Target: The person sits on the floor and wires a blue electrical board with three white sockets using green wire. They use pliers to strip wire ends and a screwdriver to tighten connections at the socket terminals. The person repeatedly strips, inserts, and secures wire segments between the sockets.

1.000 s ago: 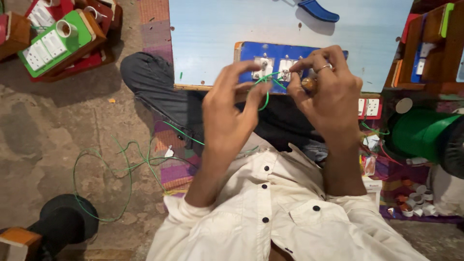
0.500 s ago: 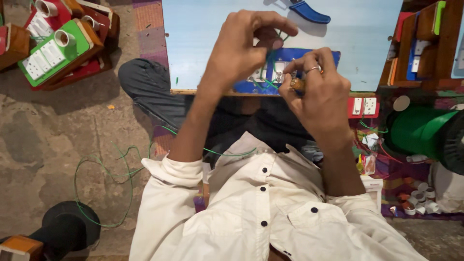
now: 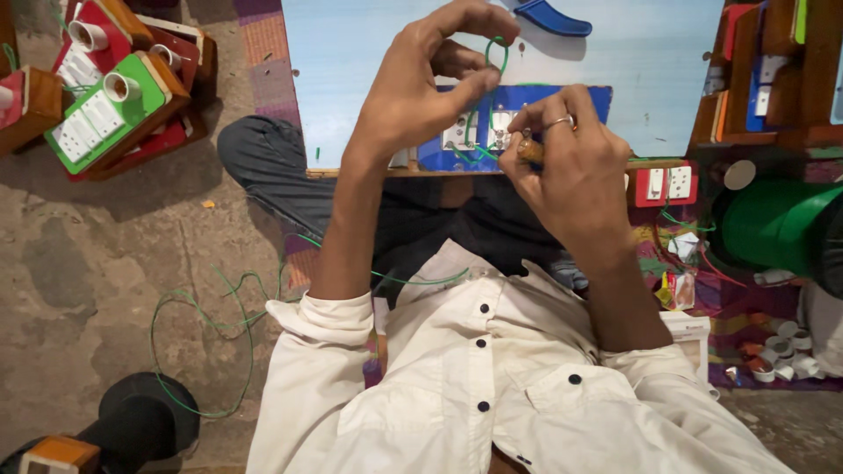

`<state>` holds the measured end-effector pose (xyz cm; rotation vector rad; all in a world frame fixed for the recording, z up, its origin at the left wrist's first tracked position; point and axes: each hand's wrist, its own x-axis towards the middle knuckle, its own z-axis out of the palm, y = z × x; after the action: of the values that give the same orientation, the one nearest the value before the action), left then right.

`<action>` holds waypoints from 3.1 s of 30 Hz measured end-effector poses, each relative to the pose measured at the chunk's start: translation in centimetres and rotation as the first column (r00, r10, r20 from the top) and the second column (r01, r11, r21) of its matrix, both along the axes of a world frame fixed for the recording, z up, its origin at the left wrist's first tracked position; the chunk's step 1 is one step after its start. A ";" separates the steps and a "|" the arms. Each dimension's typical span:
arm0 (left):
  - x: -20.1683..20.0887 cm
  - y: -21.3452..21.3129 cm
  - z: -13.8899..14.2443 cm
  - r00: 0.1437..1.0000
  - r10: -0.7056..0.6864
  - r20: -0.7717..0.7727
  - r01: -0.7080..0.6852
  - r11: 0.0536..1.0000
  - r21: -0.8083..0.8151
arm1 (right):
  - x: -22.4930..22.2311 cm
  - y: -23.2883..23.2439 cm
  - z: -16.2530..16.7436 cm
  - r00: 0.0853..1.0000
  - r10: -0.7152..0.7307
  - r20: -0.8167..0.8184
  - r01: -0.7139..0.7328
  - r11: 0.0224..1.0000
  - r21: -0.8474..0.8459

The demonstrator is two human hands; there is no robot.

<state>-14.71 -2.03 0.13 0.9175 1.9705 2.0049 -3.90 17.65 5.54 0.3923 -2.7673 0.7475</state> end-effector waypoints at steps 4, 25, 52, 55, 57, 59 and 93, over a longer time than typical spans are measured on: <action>0.0 0.0 0.5 0.999 -0.032 -0.028 0.032 0.999 -0.016 | 0.0 0.2 0.2 1.000 0.003 0.025 -0.003 1.000 -0.003; 5.9 -0.7 1.1 0.911 0.366 -0.189 -0.345 0.929 0.137 | 0.0 1.6 0.0 0.998 0.057 0.036 -0.053 0.991 -0.119; 13.4 3.1 4.0 0.497 0.711 -0.497 -0.868 0.399 -0.296 | 0.3 -2.3 -3.7 0.884 0.075 -0.462 -0.388 0.670 -0.633; 13.7 3.3 3.1 0.525 0.743 -0.415 -0.851 0.447 -0.276 | 0.0 -1.8 -3.4 0.891 0.137 -0.433 -0.383 0.739 -0.554; 13.6 3.3 2.8 0.527 0.762 -0.376 -0.850 0.469 -0.242 | -0.3 -1.6 -2.7 0.892 0.198 -0.407 -0.384 0.807 -0.449; 13.5 3.0 2.7 0.536 0.751 -0.386 -0.844 0.487 -0.225 | -0.3 -1.7 -1.7 0.883 0.270 -0.385 -0.443 0.751 -0.489; 14.1 2.5 2.5 0.550 0.747 -0.372 -0.834 0.516 -0.197 | -1.1 -1.9 1.6 0.814 0.404 -0.418 -0.518 0.830 -0.208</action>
<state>-0.57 0.51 2.67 0.1031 3.1979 1.7722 -4.96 15.75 7.11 1.0533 -2.1689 1.0823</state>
